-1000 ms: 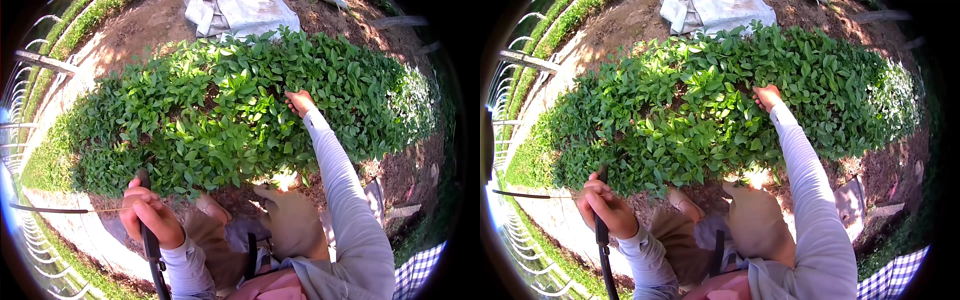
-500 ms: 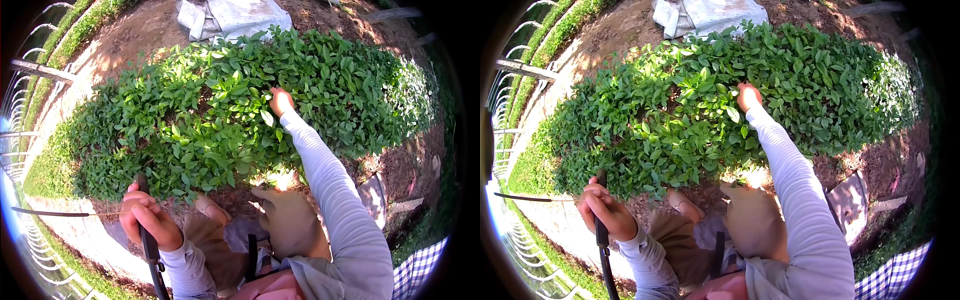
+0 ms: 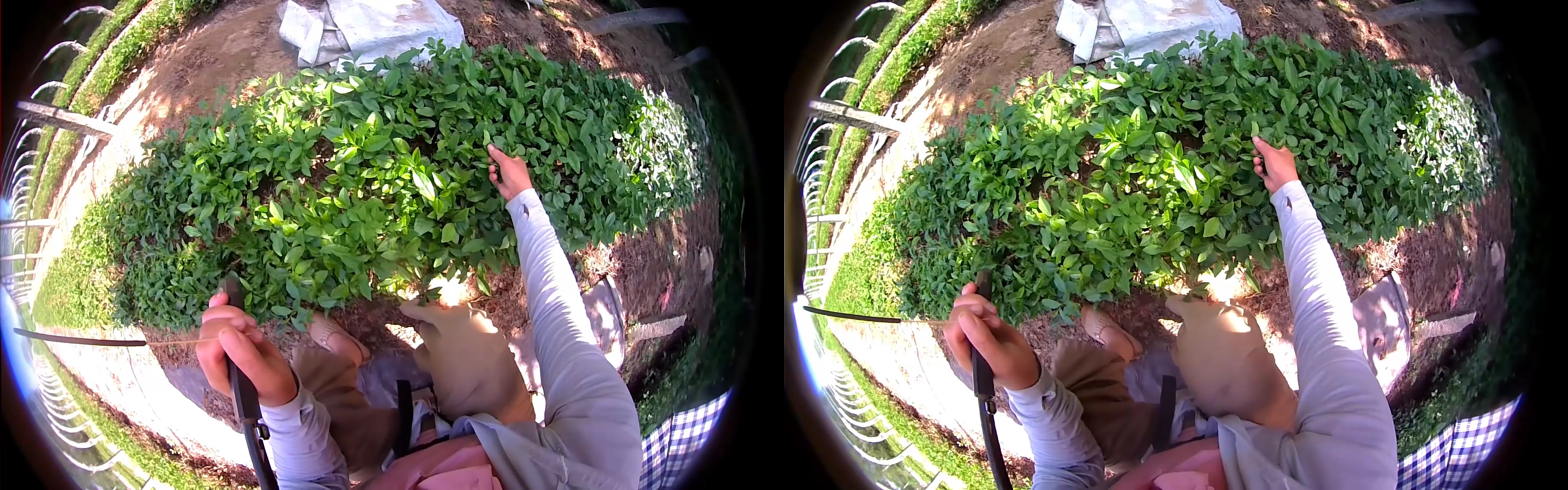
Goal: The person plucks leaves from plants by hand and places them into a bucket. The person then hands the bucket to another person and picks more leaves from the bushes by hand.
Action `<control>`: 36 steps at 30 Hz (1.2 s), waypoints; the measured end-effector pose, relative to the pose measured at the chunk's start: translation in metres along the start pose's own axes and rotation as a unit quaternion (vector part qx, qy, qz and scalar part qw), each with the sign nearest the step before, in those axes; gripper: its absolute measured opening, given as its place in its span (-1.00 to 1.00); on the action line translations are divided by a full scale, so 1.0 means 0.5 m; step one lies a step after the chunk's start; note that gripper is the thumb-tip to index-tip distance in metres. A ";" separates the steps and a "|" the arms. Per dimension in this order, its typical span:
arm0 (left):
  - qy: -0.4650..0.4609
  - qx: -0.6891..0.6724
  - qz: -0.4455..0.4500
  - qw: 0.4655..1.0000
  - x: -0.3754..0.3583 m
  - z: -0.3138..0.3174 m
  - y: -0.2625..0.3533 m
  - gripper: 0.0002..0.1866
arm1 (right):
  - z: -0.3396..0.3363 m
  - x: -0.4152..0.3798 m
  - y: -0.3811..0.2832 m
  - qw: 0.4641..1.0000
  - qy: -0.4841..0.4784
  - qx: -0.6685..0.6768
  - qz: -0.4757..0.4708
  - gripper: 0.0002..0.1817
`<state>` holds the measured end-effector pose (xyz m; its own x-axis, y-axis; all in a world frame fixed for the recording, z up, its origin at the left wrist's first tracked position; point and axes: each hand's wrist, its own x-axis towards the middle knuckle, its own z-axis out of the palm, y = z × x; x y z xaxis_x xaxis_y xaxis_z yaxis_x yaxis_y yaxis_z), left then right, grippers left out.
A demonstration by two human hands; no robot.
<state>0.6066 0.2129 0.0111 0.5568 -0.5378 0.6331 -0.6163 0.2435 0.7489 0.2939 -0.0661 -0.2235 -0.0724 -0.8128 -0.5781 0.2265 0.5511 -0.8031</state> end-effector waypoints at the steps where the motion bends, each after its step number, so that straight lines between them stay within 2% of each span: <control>1: 0.001 -0.001 0.002 1.000 0.000 0.002 0.001 -0.81 | 0.011 0.015 0.011 0.998 0.009 -0.050 -0.027 -0.82; 2: 0.000 0.008 0.002 1.000 0.002 0.004 0.003 -0.82 | 0.023 0.027 0.016 0.993 0.016 -0.112 -0.034 -0.82; 4: -0.001 0.027 0.002 1.000 0.005 0.008 0.008 -0.85 | 0.043 0.042 0.035 0.985 -0.033 -0.170 -0.024 -0.77; 6: 0.005 0.016 0.001 1.000 0.006 0.010 0.007 -0.85 | 0.058 0.050 0.050 0.948 -0.010 -0.311 -0.075 -0.73; 8: 0.007 0.007 0.004 1.000 0.007 0.013 0.006 -0.84 | 0.058 0.051 0.054 0.930 -0.004 -0.359 -0.084 -0.75; 11: -0.001 -0.001 0.006 1.000 0.006 0.014 0.004 -0.81 | 0.038 0.015 0.042 0.975 -0.046 -0.216 0.037 -0.71; 12: -0.007 -0.002 0.005 1.000 0.005 0.014 0.004 -0.81 | 0.029 -0.006 0.025 0.990 -0.083 -0.110 0.032 -0.69; 14: -0.009 0.006 0.002 1.000 0.002 0.014 0.000 -0.81 | 0.002 -0.042 -0.014 0.983 -0.152 0.104 0.027 -0.64; 15: -0.010 0.014 -0.003 1.000 -0.001 0.016 0.002 -0.81 | -0.010 -0.039 -0.031 0.978 -0.173 0.118 0.014 -0.57; 16: -0.010 0.018 -0.003 1.000 0.000 0.021 0.002 -0.81 | -0.011 -0.032 -0.041 0.986 -0.138 0.091 0.000 -0.62; 18: -0.011 0.002 -0.006 1.000 0.000 0.023 0.000 -0.81 | -0.013 0.011 -0.045 0.992 -0.093 -0.081 0.007 -0.70; 20: -0.012 -0.006 -0.011 1.000 0.000 0.025 -0.001 -0.81 | -0.007 0.070 -0.024 0.978 -0.089 -0.188 -0.009 -0.79; 22: -0.010 -0.008 -0.013 1.000 0.001 0.029 0.001 -0.80 | 0.020 0.090 -0.012 0.940 -0.076 -0.321 -0.086 -0.76; 23: -0.009 -0.004 -0.014 1.000 0.001 0.030 0.001 -0.80 | 0.014 0.140 0.013 0.832 -0.031 -0.520 -0.191 -0.67; 26: -0.009 0.008 -0.013 1.000 0.003 0.036 0.000 -0.79 | 0.043 0.134 0.038 0.675 0.023 -0.657 -0.335 -0.56; 27: -0.011 0.011 -0.011 1.000 0.003 0.037 -0.001 -0.79 | 0.061 0.120 0.028 0.694 0.010 -0.671 -0.261 -0.50; 28: -0.013 0.013 -0.009 1.000 0.003 0.039 -0.001 -0.79 | 0.065 0.121 0.036 0.667 0.017 -0.694 -0.271 -0.54; 30: -0.009 0.021 -0.009 1.000 0.002 0.047 0.003 -0.80 | 0.069 0.115 0.047 0.663 0.061 -0.690 -0.285 -0.59; 31: -0.006 0.026 -0.011 1.000 0.003 0.050 0.005 -0.82 | 0.065 0.109 0.049 0.671 0.074 -0.677 -0.294 -0.66; 36: -0.004 0.031 -0.003 1.000 0.003 0.049 0.006 -0.83 | 0.014 0.114 0.050 0.757 0.171 -0.526 -0.347 -0.70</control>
<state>0.5920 0.1933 0.0094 0.5574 -0.5450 0.6263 -0.6459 0.1893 0.7395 0.3020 -0.1001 -0.2757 -0.1073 -0.9782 0.1780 -0.8680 0.0049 -0.4966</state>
